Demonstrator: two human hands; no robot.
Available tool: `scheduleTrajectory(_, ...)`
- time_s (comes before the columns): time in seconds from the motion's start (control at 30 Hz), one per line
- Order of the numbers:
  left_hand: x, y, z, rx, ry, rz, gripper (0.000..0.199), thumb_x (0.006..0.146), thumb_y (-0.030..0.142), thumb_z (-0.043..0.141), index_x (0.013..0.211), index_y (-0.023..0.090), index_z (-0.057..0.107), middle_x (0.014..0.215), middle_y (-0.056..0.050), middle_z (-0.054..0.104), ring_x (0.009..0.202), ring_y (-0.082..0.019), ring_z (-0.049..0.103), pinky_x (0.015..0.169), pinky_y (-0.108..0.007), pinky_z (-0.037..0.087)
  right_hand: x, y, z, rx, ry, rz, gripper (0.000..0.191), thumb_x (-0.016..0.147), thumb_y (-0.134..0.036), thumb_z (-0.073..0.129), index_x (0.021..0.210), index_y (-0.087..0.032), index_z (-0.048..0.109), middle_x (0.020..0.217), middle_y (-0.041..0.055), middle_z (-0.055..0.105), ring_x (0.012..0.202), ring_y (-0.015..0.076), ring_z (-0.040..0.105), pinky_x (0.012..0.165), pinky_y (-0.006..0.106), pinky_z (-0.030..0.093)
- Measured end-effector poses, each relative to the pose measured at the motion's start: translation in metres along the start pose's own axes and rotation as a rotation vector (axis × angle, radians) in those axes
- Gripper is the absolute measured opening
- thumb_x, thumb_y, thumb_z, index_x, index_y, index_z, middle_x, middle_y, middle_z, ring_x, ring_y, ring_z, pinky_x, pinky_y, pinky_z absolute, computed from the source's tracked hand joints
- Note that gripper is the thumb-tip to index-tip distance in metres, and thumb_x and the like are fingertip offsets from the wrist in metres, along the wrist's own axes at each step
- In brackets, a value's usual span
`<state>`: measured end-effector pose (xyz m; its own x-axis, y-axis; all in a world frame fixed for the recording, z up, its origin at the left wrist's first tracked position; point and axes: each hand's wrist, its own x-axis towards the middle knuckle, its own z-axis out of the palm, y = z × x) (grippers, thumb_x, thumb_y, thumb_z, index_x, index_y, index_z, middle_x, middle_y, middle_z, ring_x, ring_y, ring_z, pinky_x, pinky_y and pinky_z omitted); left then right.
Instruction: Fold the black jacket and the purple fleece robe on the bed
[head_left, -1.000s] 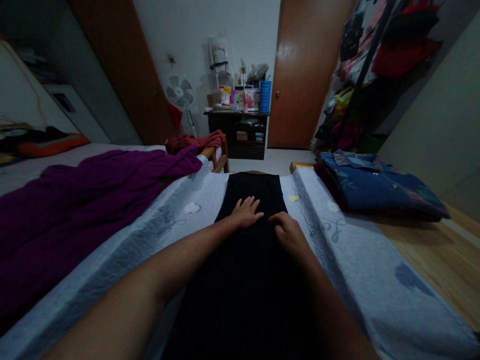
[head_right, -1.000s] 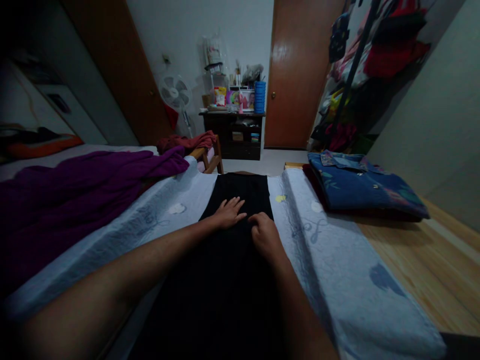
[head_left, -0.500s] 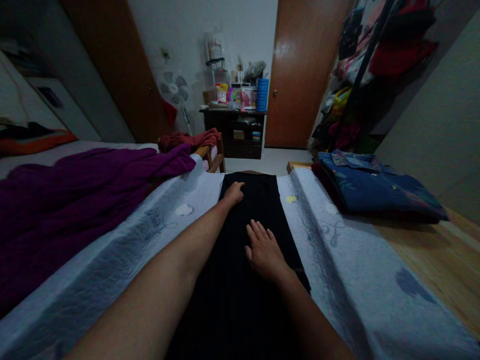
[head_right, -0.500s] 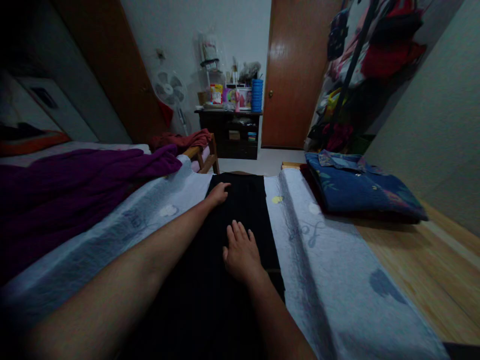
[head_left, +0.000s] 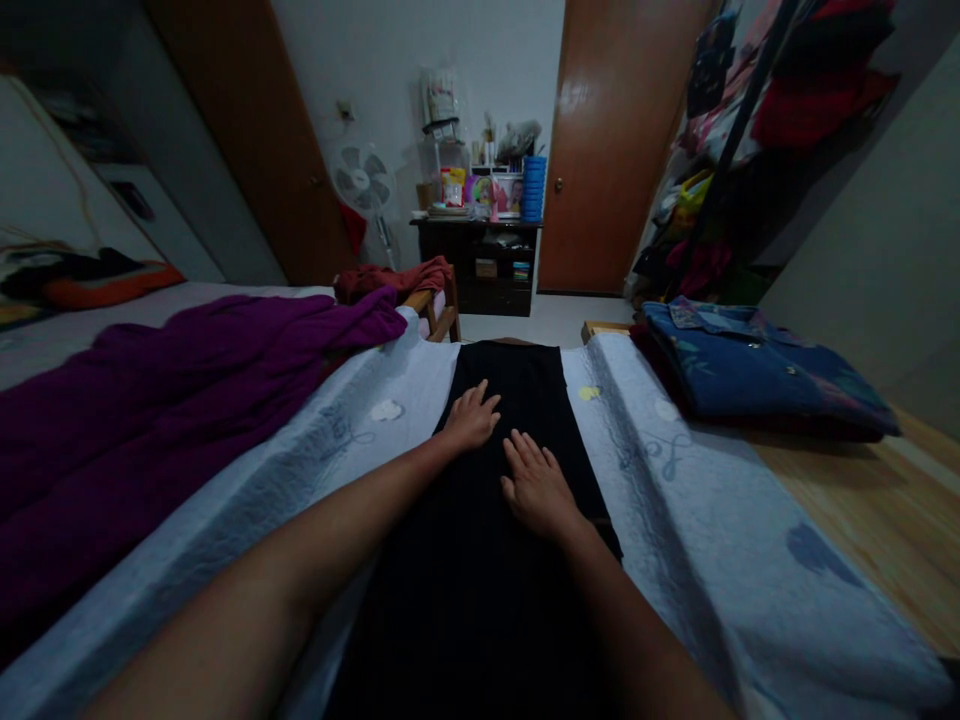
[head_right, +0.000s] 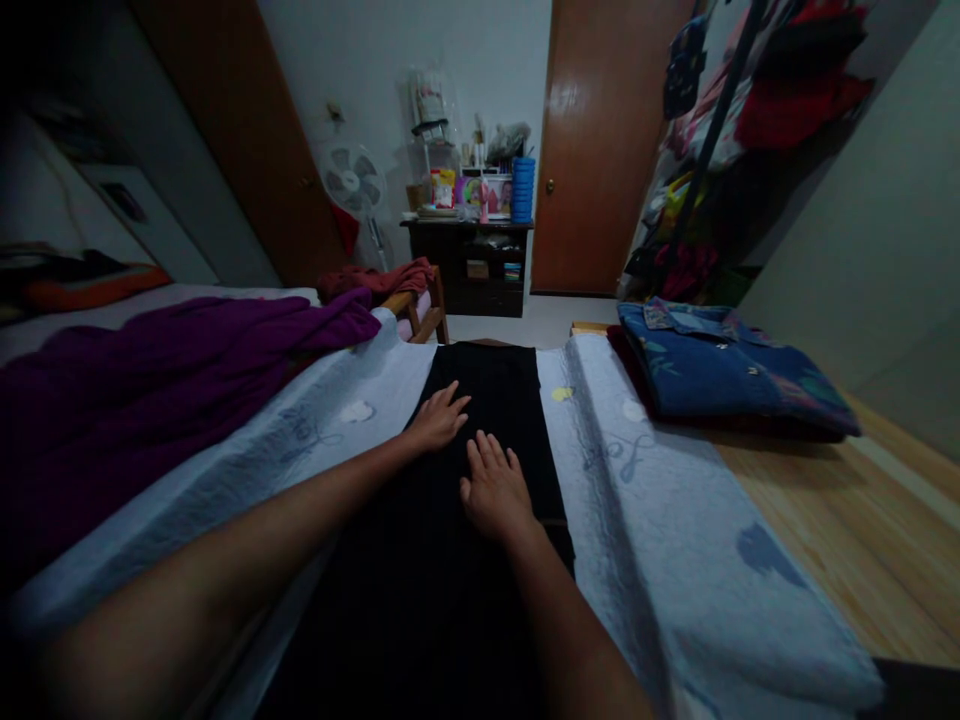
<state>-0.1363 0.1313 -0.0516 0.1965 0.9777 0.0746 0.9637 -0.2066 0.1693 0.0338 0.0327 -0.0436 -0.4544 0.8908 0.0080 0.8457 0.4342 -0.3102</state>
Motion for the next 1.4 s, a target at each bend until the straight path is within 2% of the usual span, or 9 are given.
scheduleTrajectory(0.17,-0.077,0.01,-0.009,0.012,-0.063,0.072,0.053,0.097,0.041,0.035,0.146,0.022,0.034,0.157,-0.011,0.025,0.145,-0.03,0.02,0.114,-0.051,0.022,-0.002,0.0,0.002,-0.037,0.016,-0.013,0.062,0.092,-0.034,0.038,0.149,-0.013,0.03,0.158,0.0087,0.019,0.146,0.0233,0.016,0.116,0.046,0.017)
scheduleTrajectory(0.27,-0.117,0.019,-0.017,0.003,-0.111,0.091,0.055,0.097,0.039,0.035,0.15,0.023,0.027,0.159,-0.011,0.02,0.146,-0.027,0.016,0.115,-0.051,0.019,-0.003,0.001,0.004,-0.074,0.039,-0.03,0.061,0.092,-0.035,0.038,0.149,-0.013,0.03,0.158,0.0086,0.02,0.145,0.024,0.018,0.115,0.046,0.019)
scheduleTrajectory(0.47,-0.17,0.029,-0.03,-0.041,-0.298,0.126,0.066,0.094,0.049,0.039,0.151,0.02,0.023,0.16,-0.014,0.014,0.147,-0.029,0.011,0.115,-0.05,0.018,-0.012,0.003,0.005,-0.142,0.053,-0.064,0.06,0.094,-0.039,0.036,0.15,-0.017,0.029,0.158,0.0067,0.021,0.145,0.0244,0.017,0.114,0.047,0.02)
scheduleTrajectory(0.77,-0.189,0.037,-0.007,-0.028,-0.06,0.086,0.064,0.094,0.046,0.042,0.15,0.02,0.027,0.159,-0.012,0.02,0.147,-0.025,0.014,0.118,-0.047,0.013,-0.068,-0.01,0.013,-0.169,-0.011,-0.064,0.057,0.096,-0.045,0.033,0.15,-0.027,0.029,0.159,0.0009,0.019,0.147,0.024,0.013,0.115,0.052,0.017)
scheduleTrajectory(0.9,-0.196,0.032,-0.022,-0.192,-0.189,0.107,0.069,0.091,0.045,0.048,0.15,0.016,0.026,0.159,-0.014,0.018,0.147,-0.025,0.013,0.118,-0.045,0.015,-0.102,-0.015,0.016,-0.132,-0.003,-0.071,0.054,0.096,-0.04,0.034,0.149,-0.027,0.031,0.159,0.0016,0.02,0.146,0.0219,0.014,0.116,0.048,0.017)
scheduleTrajectory(1.03,-0.22,0.028,-0.039,-0.38,-0.284,0.176,0.056,0.092,0.042,0.047,0.141,0.017,0.042,0.157,-0.012,0.026,0.145,-0.021,0.021,0.117,-0.039,0.022,-0.129,-0.017,0.012,0.006,0.006,-0.073,0.05,0.096,-0.032,0.035,0.144,-0.023,0.04,0.154,0.0054,0.033,0.144,0.0218,0.024,0.114,0.047,0.023)
scheduleTrajectory(1.13,-0.239,0.031,-0.043,-0.43,-0.235,0.162,0.046,0.093,0.034,0.044,0.135,0.016,0.05,0.153,-0.01,0.035,0.143,-0.019,0.026,0.117,-0.037,0.023,-0.14,-0.028,0.007,0.111,0.09,-0.106,0.048,0.089,-0.02,0.042,0.137,-0.02,0.049,0.147,0.0089,0.045,0.139,0.0206,0.034,0.114,0.047,0.024)
scheduleTrajectory(1.27,-0.251,0.037,-0.045,-0.527,-0.096,0.063,0.043,0.092,0.024,0.037,0.131,0.019,0.054,0.144,-0.006,0.049,0.136,-0.017,0.04,0.115,-0.036,0.03,-0.145,-0.053,0.001,0.133,0.138,-0.247,0.06,0.078,-0.01,0.05,0.136,-0.025,0.049,0.148,0.0072,0.042,0.142,0.0222,0.027,0.115,0.052,0.018)
scheduleTrajectory(1.4,-0.256,0.042,-0.057,-0.641,-0.019,0.01,0.043,0.092,0.022,0.033,0.126,0.017,0.058,0.131,-0.006,0.061,0.123,-0.016,0.054,0.108,-0.032,0.039,-0.142,-0.068,-0.001,0.1,0.124,-0.292,0.044,0.079,-0.007,0.05,0.116,-0.025,0.066,0.137,0.006,0.055,0.137,0.0239,0.036,0.114,0.052,0.02)
